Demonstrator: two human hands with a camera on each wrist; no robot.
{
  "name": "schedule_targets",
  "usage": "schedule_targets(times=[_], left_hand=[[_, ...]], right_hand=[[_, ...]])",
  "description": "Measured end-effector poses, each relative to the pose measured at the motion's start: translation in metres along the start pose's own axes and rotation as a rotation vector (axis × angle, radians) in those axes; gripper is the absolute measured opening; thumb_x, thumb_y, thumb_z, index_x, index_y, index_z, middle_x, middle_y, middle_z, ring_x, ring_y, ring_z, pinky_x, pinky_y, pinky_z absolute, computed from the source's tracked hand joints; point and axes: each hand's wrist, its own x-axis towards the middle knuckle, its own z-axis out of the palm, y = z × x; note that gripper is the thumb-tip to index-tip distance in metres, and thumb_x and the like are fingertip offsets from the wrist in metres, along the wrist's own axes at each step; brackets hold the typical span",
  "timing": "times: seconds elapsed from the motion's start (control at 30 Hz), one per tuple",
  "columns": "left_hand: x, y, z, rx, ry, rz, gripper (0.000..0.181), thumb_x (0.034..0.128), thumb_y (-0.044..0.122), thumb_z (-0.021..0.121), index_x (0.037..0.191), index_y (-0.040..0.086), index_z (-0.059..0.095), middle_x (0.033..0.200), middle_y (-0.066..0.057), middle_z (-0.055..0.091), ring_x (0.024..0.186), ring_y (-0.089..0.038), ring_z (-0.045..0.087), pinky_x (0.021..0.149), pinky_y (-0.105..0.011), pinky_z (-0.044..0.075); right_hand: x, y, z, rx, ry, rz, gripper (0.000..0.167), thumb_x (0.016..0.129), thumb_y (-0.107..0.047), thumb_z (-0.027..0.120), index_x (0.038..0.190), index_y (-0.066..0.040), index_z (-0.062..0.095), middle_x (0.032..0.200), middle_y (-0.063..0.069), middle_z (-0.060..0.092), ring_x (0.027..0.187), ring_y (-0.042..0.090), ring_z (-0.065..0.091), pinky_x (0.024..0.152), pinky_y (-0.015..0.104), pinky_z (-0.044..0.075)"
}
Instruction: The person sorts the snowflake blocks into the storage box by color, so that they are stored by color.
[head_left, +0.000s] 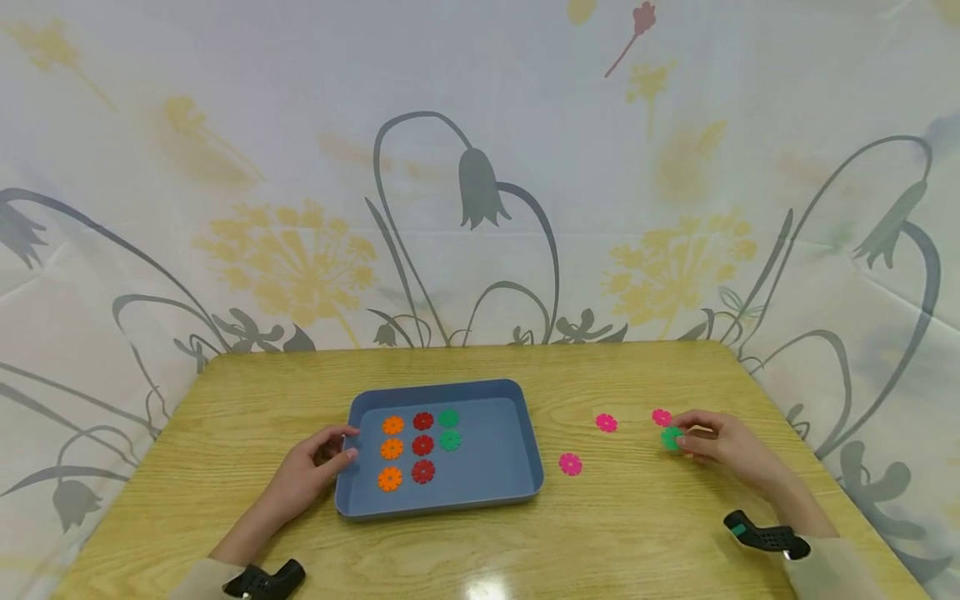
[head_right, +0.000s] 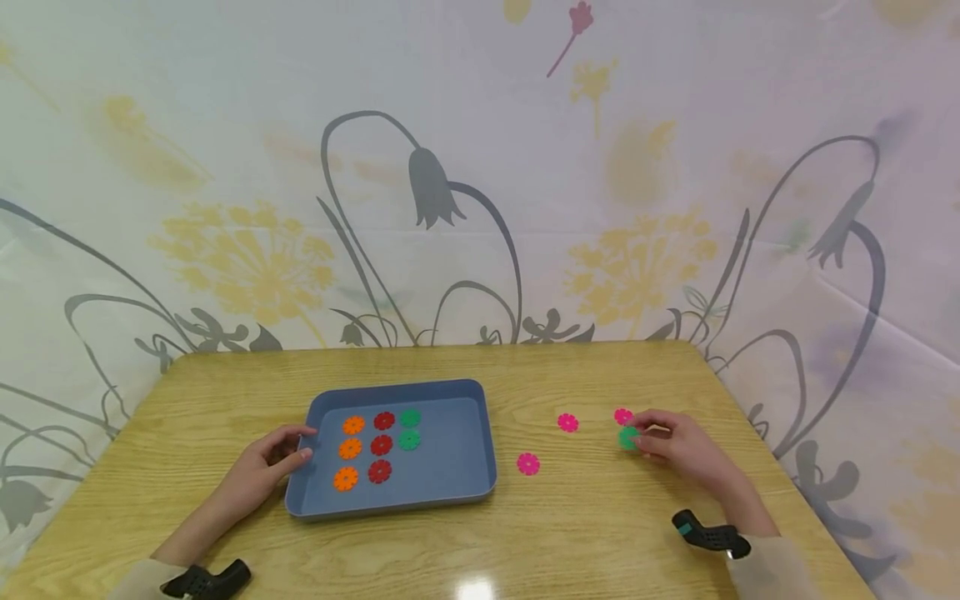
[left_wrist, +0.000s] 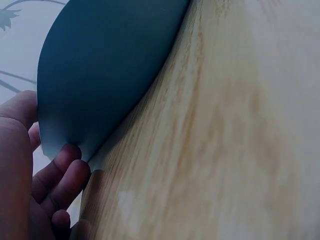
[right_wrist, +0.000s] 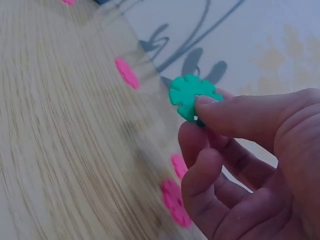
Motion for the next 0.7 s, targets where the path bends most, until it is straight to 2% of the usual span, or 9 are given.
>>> schedule_targets(times=[0.07, 0.13, 0.3, 0.53, 0.7], left_hand=[[0.0, 0.0, 0.0, 0.0, 0.0, 0.0, 0.032, 0.0967, 0.021, 0.068, 0.126, 0.01, 0.065, 0.102, -0.005, 0.058, 0.08, -0.015, 0.053, 0.071, -0.027, 0.047], [0.0, 0.001, 0.0, -0.005, -0.001, -0.001, 0.032, 0.0965, 0.021, 0.068, 0.126, 0.009, 0.065, 0.101, -0.006, 0.058, 0.08, -0.015, 0.053, 0.071, -0.027, 0.047], [-0.001, 0.002, 0.0, -0.017, -0.003, -0.003, 0.032, 0.0966, 0.021, 0.068, 0.126, 0.009, 0.065, 0.101, -0.006, 0.057, 0.079, -0.016, 0.053, 0.07, -0.027, 0.047], [-0.001, 0.002, 0.0, -0.007, 0.001, 0.005, 0.031, 0.0967, 0.02, 0.068, 0.126, 0.009, 0.066, 0.101, -0.006, 0.058, 0.08, -0.015, 0.053, 0.07, -0.028, 0.047], [0.0, 0.001, 0.0, -0.008, 0.001, -0.002, 0.032, 0.0965, 0.021, 0.068, 0.126, 0.009, 0.066, 0.102, -0.006, 0.058, 0.081, -0.015, 0.053, 0.071, -0.027, 0.047]], right_hand=[[0.004, -0.005, 0.006, 0.009, -0.001, -0.008, 0.037, 0.099, -0.016, 0.064, 0.125, 0.009, 0.056, 0.124, 0.022, 0.058, 0.091, 0.011, 0.063, 0.073, 0.03, 0.055], [0.009, -0.01, 0.013, 0.017, -0.007, -0.012, 0.038, 0.099, -0.015, 0.064, 0.127, 0.01, 0.056, 0.127, 0.025, 0.055, 0.088, 0.011, 0.062, 0.07, 0.031, 0.054], [0.024, -0.021, 0.027, 0.032, -0.036, -0.027, 0.038, 0.098, -0.014, 0.065, 0.127, 0.01, 0.057, 0.121, 0.021, 0.059, 0.084, 0.021, 0.062, 0.068, 0.033, 0.054], [0.044, -0.038, 0.044, 0.08, -0.108, -0.031, 0.038, 0.098, -0.014, 0.065, 0.127, 0.009, 0.057, 0.115, 0.021, 0.062, 0.087, 0.03, 0.064, 0.076, 0.04, 0.056], [0.063, -0.053, 0.054, 0.077, -0.16, -0.07, 0.037, 0.099, -0.012, 0.063, 0.127, 0.01, 0.056, 0.109, 0.02, 0.065, 0.093, 0.037, 0.066, 0.079, 0.043, 0.056]])
